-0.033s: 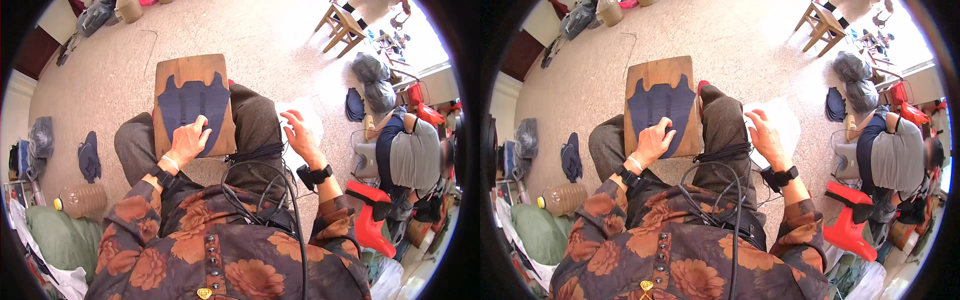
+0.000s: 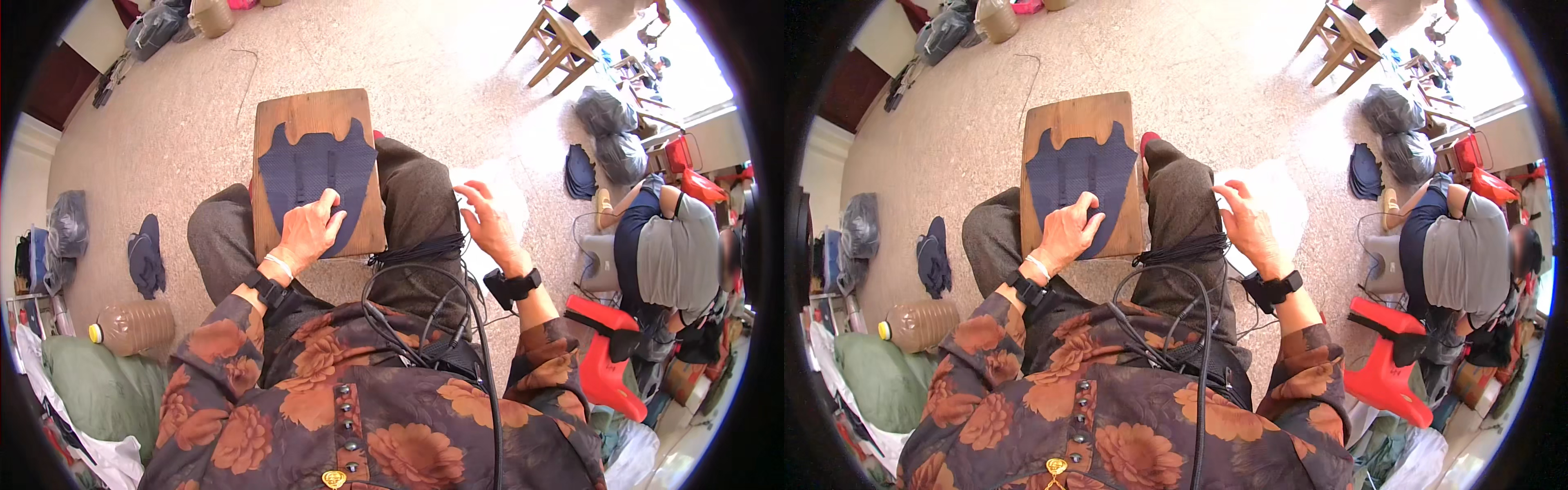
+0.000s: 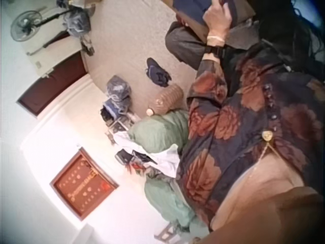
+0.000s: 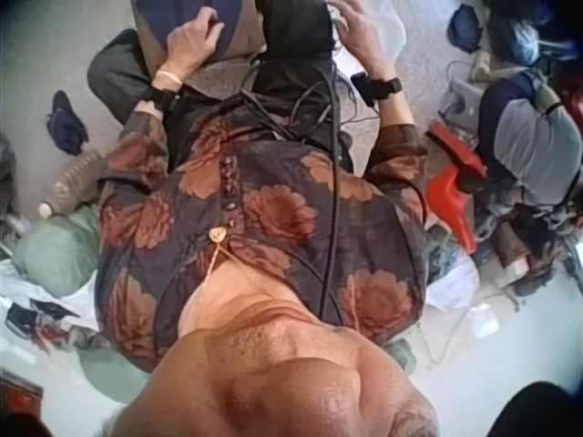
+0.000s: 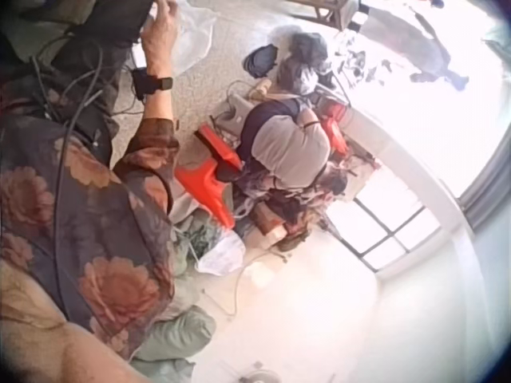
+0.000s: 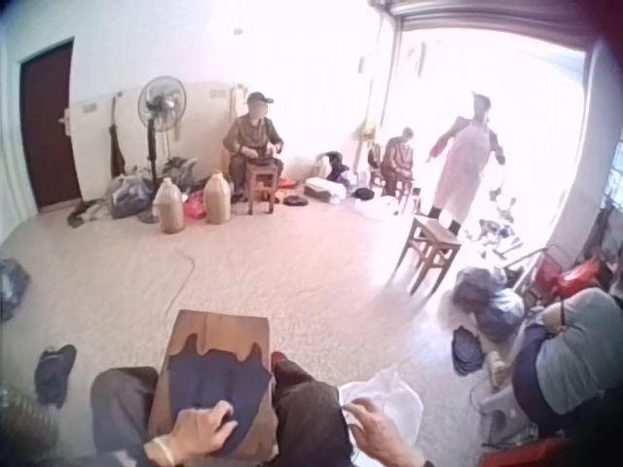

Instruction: Manual threading and assembly of fabric shoe upper components using a needle.

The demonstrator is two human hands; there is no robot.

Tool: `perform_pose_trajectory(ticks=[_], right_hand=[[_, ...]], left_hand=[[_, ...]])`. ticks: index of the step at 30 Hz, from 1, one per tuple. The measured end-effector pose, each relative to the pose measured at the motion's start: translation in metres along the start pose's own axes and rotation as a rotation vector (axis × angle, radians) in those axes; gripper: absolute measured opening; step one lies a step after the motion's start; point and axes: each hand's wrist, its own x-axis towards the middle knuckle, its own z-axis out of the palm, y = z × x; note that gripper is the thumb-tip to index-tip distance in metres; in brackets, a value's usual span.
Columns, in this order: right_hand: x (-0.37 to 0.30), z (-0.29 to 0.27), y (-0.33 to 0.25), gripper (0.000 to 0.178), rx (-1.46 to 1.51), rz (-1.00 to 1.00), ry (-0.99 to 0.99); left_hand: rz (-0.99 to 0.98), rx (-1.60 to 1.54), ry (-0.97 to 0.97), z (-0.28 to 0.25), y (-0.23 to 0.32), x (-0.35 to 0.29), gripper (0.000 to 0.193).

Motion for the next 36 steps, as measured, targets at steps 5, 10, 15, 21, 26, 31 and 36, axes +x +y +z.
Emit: perform_pose_trajectory(ticks=[5,10,15,21,26,31,36], right_hand=[[0.001,0.001,0.003,0.017,-0.064,0.023,-0.087],[-0.002,-0.010,0.000,0.012,0.052,0.120,-0.141],[0.008,-0.019,-0.032,0.016,0.670,0.275,-0.187],[0.032,-0.020,-0.090,0.019,0.868,0.145,-0.318],[0.032,-0.044,-0.042,0.021,1.740,0.293,-0.186],[0.024,-0.091,-0.012,0.014,1.671,0.299,0.038],[0.025,-0.134,0.024,0.016,1.488,0.212,0.223]], left_hand=[[0.005,-0.008,-0.013,-0.002,0.001,0.002,0.022],[-0.024,-0.096,-0.061,-0.010,0.001,0.005,0.018],[0.037,-0.459,-0.118,-0.026,0.056,0.016,0.029],[0.038,-0.942,-0.444,0.004,0.078,0.000,0.019],[-0.080,-0.853,-0.430,0.004,0.046,-0.033,0.023],[-0.182,-0.983,-0.433,0.000,0.026,-0.058,0.024],[-0.208,-1.067,-0.428,0.016,0.020,-0.063,0.022]])
